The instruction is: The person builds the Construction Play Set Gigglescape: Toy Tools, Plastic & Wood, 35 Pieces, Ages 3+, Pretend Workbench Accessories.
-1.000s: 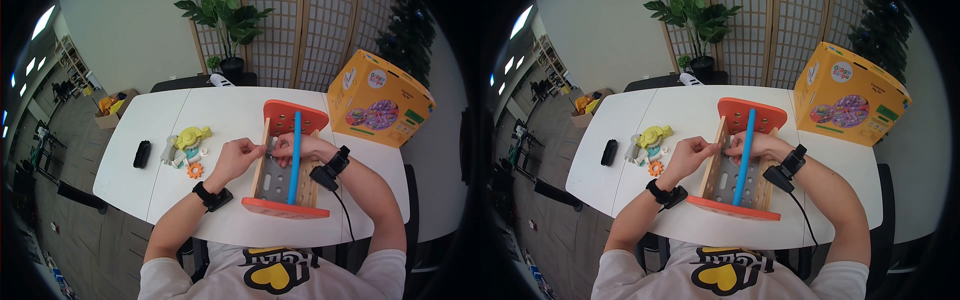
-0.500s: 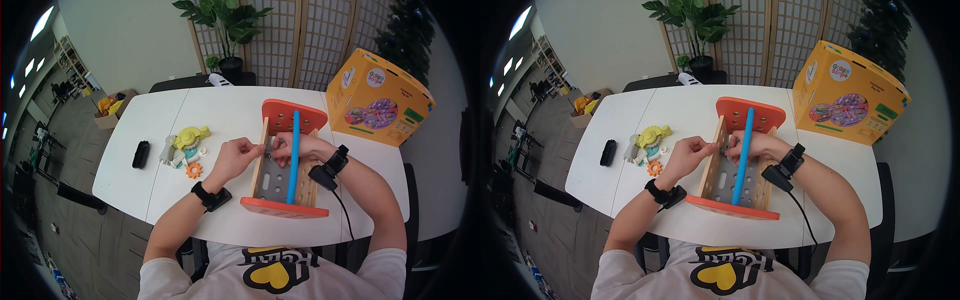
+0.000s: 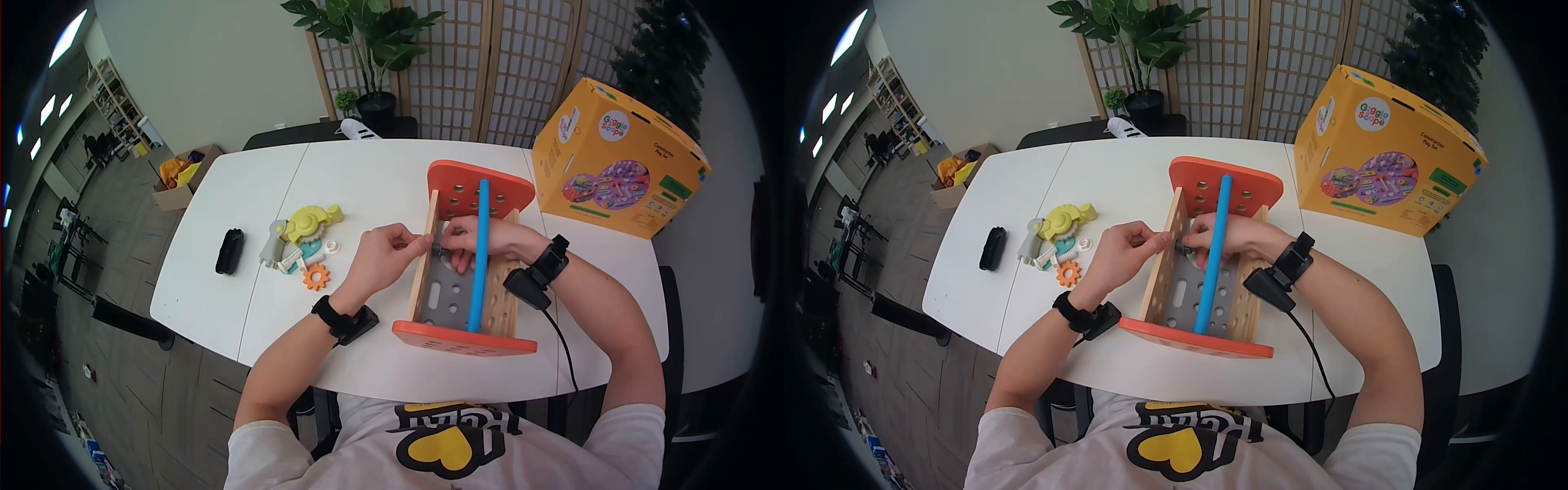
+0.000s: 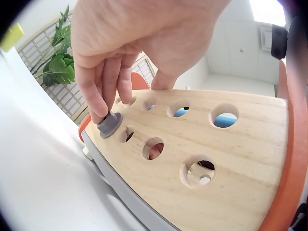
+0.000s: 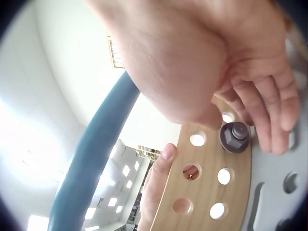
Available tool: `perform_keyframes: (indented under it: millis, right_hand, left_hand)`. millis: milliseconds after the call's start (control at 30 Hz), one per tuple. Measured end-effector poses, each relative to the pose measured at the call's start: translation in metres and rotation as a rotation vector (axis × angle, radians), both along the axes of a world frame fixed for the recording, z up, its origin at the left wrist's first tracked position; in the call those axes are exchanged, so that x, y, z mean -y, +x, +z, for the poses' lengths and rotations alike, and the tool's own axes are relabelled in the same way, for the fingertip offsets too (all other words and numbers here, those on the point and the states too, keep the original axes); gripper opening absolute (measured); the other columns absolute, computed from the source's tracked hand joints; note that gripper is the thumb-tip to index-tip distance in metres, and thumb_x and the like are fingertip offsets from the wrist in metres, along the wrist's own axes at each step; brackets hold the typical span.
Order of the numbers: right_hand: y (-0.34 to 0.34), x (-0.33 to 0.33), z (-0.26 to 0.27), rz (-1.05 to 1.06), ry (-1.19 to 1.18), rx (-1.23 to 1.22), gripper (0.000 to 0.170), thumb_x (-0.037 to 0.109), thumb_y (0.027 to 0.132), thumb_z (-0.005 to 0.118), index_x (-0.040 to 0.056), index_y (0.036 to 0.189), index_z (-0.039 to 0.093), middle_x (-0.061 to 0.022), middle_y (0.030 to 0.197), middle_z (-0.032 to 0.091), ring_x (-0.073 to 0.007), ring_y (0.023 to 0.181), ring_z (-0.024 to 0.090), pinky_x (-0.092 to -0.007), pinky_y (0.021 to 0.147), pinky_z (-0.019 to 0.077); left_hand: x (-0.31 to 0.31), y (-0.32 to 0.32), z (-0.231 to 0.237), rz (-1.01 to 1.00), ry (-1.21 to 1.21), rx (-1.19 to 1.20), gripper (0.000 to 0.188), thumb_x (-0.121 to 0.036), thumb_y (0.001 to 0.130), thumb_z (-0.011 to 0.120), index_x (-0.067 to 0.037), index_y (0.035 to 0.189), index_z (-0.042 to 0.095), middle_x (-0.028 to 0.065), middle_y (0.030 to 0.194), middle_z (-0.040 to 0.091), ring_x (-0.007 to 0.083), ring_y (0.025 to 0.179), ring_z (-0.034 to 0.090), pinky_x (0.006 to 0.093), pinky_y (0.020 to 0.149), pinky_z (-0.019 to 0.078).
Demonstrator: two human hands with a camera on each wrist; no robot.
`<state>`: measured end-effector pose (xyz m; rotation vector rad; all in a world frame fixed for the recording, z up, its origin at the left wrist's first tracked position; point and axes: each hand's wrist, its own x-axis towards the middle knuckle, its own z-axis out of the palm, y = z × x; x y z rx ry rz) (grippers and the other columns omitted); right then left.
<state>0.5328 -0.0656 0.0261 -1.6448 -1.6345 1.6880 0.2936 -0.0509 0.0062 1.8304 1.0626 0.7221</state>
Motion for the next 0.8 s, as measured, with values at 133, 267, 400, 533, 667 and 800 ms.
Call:
perform_keyframes:
  millis: [133, 267, 400, 533, 667, 800]
  right_hand:
    - [0.002, 0.005, 0.005, 0.142, 0.126, 0.068, 0.026, 0.022, 0.106, 0.06, -0.0028, 0.109, 0.062, -0.0105, 0.087, 0.073, -0.0146, 0.08, 0.074, -0.0262, 0.067, 0.0563]
    - [0.008, -0.006, -0.012, 0.142, 0.064, 0.004, 0.027, 0.024, 0.105, 0.062, -0.0024, 0.11, 0.062, -0.0102, 0.086, 0.073, -0.0144, 0.079, 0.073, -0.025, 0.067, 0.0561]
    - [0.004, -0.007, -0.009, 0.01, -0.044, -0.001, 0.029, 0.024, 0.104, 0.063, -0.0032, 0.111, 0.062, -0.0102, 0.085, 0.073, -0.0154, 0.079, 0.074, -0.0252, 0.067, 0.0567]
    - [-0.001, 0.004, 0.003, 0.04, 0.073, 0.03, 0.029, 0.024, 0.104, 0.064, -0.0041, 0.11, 0.06, -0.0106, 0.086, 0.073, -0.0169, 0.08, 0.074, -0.0263, 0.069, 0.0578]
    - [0.003, 0.001, 0.0, 0.131, 0.093, 0.042, 0.028, 0.023, 0.104, 0.062, -0.0041, 0.113, 0.058, -0.0112, 0.088, 0.073, -0.017, 0.081, 0.074, -0.0264, 0.069, 0.0583]
    - [0.007, -0.008, -0.015, 0.141, 0.036, 0.014, 0.032, 0.029, 0.109, 0.054, -0.0023, 0.114, 0.057, -0.0114, 0.089, 0.073, -0.0173, 0.081, 0.075, -0.0267, 0.069, 0.0585]
  left_hand:
    - [-0.002, 0.0, -0.004, 0.0, 0.01, 0.012, 0.047, -0.043, 0.093, 0.076, 0.004, 0.088, 0.074, 0.0138, 0.077, 0.074, 0.0163, 0.073, 0.069, 0.0303, 0.07, 0.0549]
    - [-0.001, 0.0, -0.004, 0.011, 0.019, 0.012, 0.047, -0.043, 0.093, 0.076, 0.004, 0.087, 0.074, 0.0139, 0.076, 0.074, 0.0164, 0.072, 0.069, 0.0302, 0.069, 0.0546]
    - [-0.001, 0.0, -0.002, 0.013, 0.013, -0.014, 0.047, -0.043, 0.092, 0.076, 0.004, 0.087, 0.074, 0.0137, 0.076, 0.074, 0.0161, 0.071, 0.068, 0.0298, 0.069, 0.0542]
    - [-0.001, 0.0, -0.001, 0.005, -0.003, -0.018, 0.048, -0.043, 0.092, 0.076, 0.004, 0.086, 0.073, 0.0133, 0.075, 0.074, 0.0158, 0.071, 0.068, 0.0296, 0.068, 0.054]
    - [-0.001, 0.0, -0.003, 0.012, 0.007, -0.008, 0.048, -0.043, 0.092, 0.077, 0.004, 0.085, 0.073, 0.013, 0.075, 0.073, 0.0156, 0.071, 0.068, 0.0293, 0.068, 0.054]
    - [-0.001, 0.0, -0.004, 0.015, 0.003, 0.001, 0.047, -0.043, 0.093, 0.077, 0.004, 0.086, 0.073, 0.0128, 0.077, 0.074, 0.0156, 0.072, 0.068, 0.029, 0.069, 0.0544]
